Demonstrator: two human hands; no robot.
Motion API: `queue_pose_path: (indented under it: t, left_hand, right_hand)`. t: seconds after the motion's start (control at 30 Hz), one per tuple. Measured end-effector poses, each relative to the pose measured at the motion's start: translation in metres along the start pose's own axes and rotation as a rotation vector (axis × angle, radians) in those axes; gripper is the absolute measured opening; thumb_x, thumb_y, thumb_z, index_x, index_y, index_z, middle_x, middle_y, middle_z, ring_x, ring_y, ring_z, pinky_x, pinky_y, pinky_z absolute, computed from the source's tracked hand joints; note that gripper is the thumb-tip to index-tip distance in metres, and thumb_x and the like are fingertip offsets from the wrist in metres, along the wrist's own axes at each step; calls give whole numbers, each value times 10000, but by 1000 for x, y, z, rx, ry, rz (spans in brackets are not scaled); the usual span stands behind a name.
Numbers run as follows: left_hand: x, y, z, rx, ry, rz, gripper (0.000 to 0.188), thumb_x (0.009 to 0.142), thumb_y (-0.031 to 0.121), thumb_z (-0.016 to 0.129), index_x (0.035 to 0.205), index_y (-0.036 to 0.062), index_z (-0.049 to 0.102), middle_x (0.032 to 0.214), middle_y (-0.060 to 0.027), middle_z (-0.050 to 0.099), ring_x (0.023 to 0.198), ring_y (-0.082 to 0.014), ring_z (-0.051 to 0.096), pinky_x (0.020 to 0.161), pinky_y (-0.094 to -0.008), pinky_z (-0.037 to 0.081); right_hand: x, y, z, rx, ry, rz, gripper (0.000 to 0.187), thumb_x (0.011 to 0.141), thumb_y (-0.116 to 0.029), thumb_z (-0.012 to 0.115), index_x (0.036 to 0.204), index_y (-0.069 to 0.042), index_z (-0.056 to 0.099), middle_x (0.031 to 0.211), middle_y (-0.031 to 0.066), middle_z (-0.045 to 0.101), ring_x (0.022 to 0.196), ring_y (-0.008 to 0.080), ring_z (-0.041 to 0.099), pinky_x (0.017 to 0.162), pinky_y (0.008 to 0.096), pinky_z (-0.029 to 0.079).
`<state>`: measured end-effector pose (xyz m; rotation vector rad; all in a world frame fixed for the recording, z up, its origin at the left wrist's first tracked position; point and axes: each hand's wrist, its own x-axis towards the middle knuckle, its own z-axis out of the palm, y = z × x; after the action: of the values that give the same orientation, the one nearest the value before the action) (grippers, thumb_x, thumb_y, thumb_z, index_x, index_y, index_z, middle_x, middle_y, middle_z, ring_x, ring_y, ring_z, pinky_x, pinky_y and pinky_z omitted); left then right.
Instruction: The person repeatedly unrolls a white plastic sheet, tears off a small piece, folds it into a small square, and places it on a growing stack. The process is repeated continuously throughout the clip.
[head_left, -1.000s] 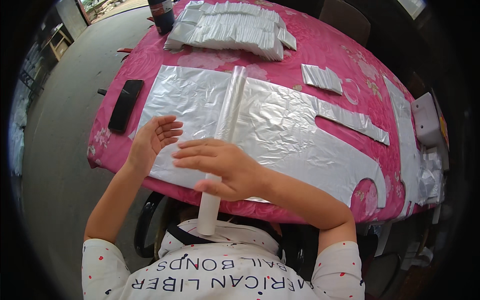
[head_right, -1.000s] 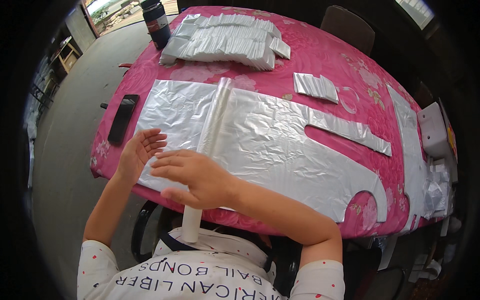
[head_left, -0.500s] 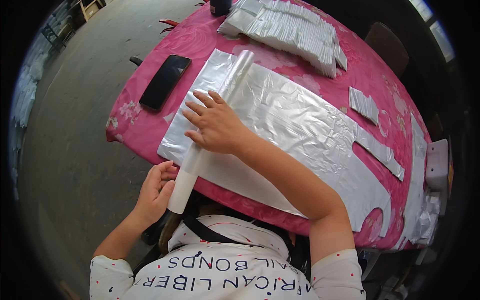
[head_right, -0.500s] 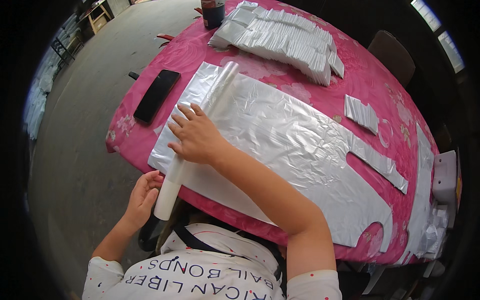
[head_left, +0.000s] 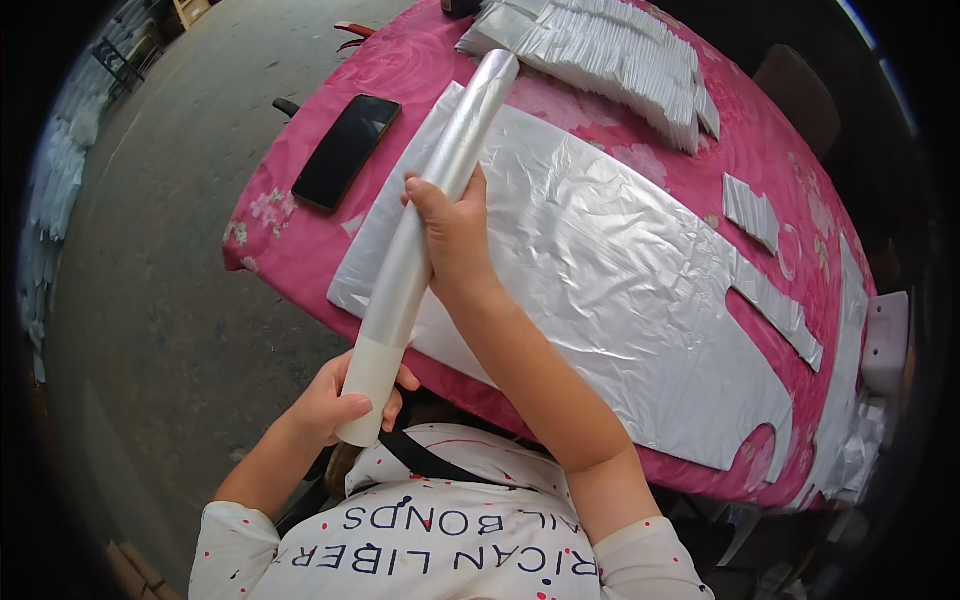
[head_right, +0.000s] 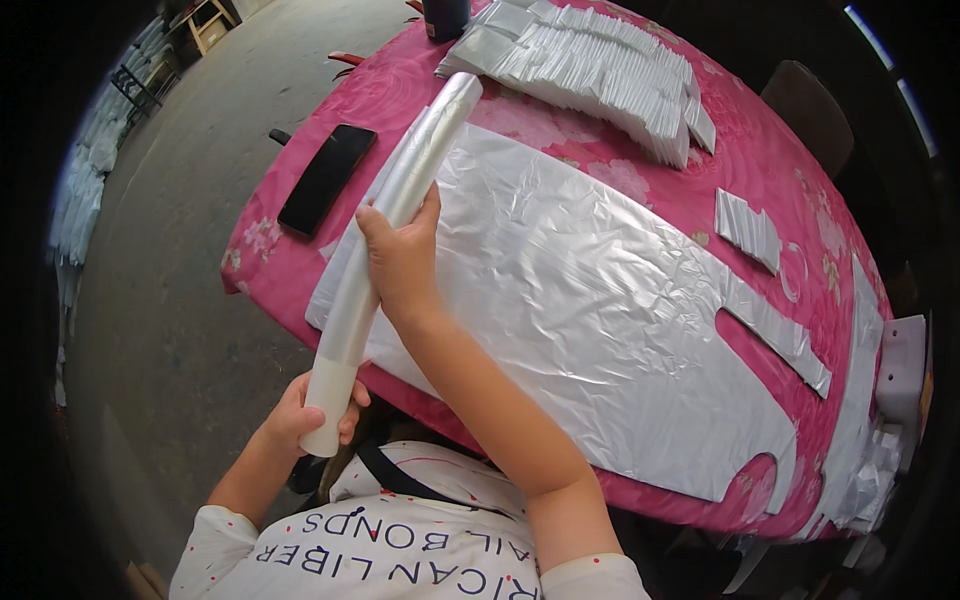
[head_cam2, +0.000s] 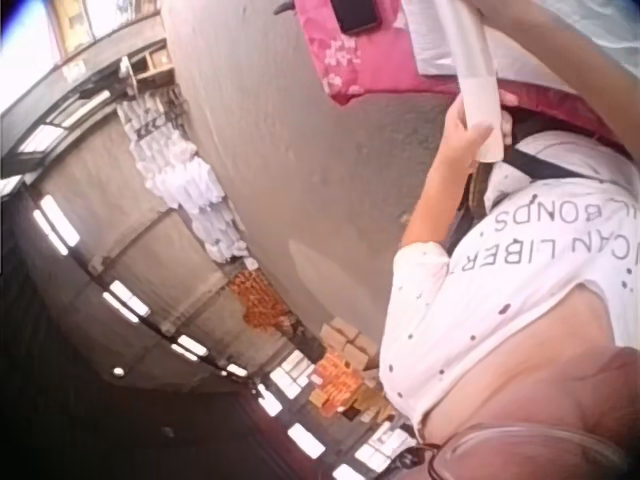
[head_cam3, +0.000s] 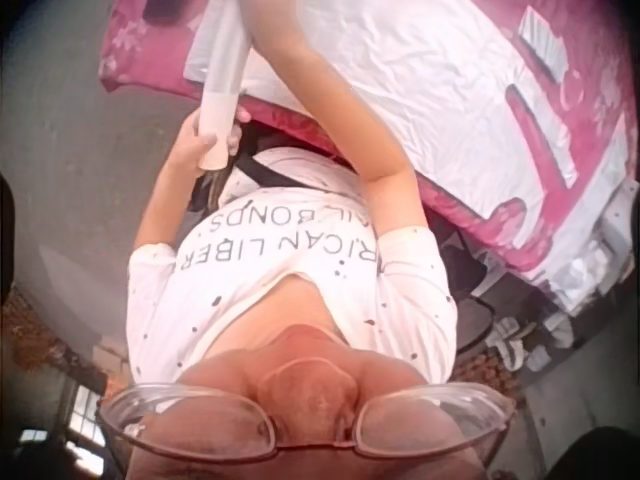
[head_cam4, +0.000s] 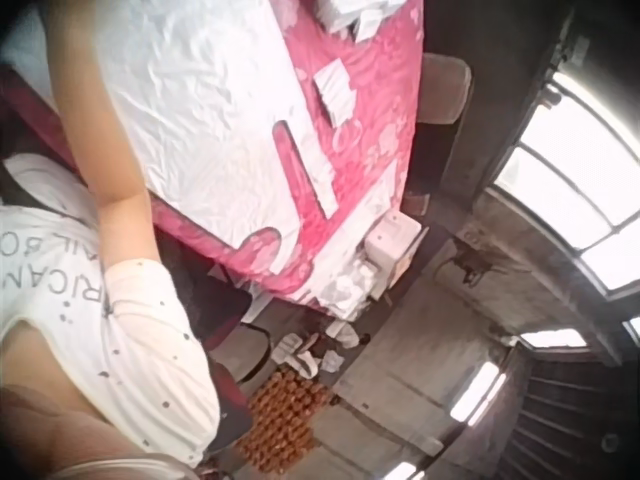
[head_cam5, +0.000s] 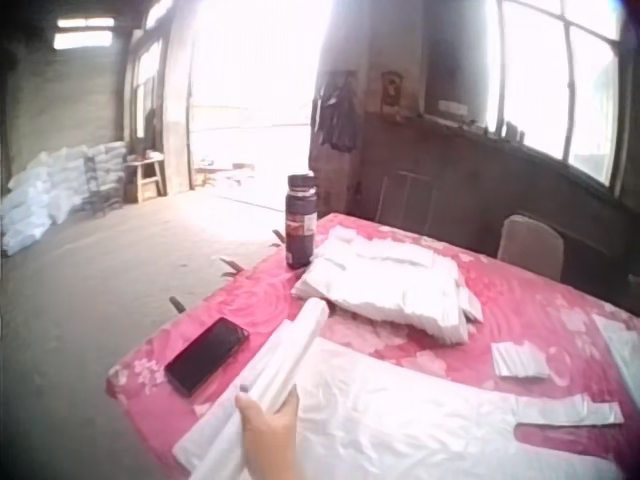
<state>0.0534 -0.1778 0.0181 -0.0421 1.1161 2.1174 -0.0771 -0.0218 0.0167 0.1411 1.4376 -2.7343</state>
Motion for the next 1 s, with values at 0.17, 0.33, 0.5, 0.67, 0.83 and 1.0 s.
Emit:
queue_pose_path:
  t: [0.17,0.33,0.5,0.67,0.83,1.0]
  left_hand:
    - [25,5,43,20,-57,-126,728,656,209,722,1249,-62,399,915,-137,605,674,-160,583,634,-292,501]
    - [37,1,52,190,-93,-230,526,668,194,719,1101,-8,498,762,-55,563,639,-125,553,587,-267,468]
    - [43,-13,49,9,-298,-334,627,658,280,744,1133,-27,472,744,-54,550,615,-130,557,553,-274,475]
    - [58,-26,66,174,-27,-220,723,708,515,644,1175,0,443,825,-67,551,672,-138,564,577,-274,480]
    - [58,-27,55,322,-108,-421,782,730,649,549,1178,13,481,803,-56,557,648,-128,559,555,-257,451]
    - [47,-33,38,271,-169,-571,783,684,596,645,1139,-29,523,657,-61,549,516,-120,537,467,-246,436]
  right_hand:
    - [-17,-45,-23,239,-102,115,608,767,-191,663,1235,-2,324,946,89,525,798,145,561,718,300,515]
    - [-44,-60,-40,211,-10,13,591,762,-211,670,1204,-1,339,878,75,528,772,144,564,695,304,503]
    - [-71,-66,-55,349,3,17,480,778,-172,655,1135,-7,381,857,74,522,753,147,572,681,306,500]
    - [-95,-46,-73,103,176,49,603,781,-189,688,1222,20,334,897,84,527,769,160,580,701,312,506]
    - [-96,-47,-105,40,181,111,631,781,-176,702,1249,28,331,949,101,522,842,183,596,728,322,508]
    - [-55,-88,-189,-35,291,54,511,794,-157,688,1177,34,408,1000,108,543,900,179,578,800,306,499]
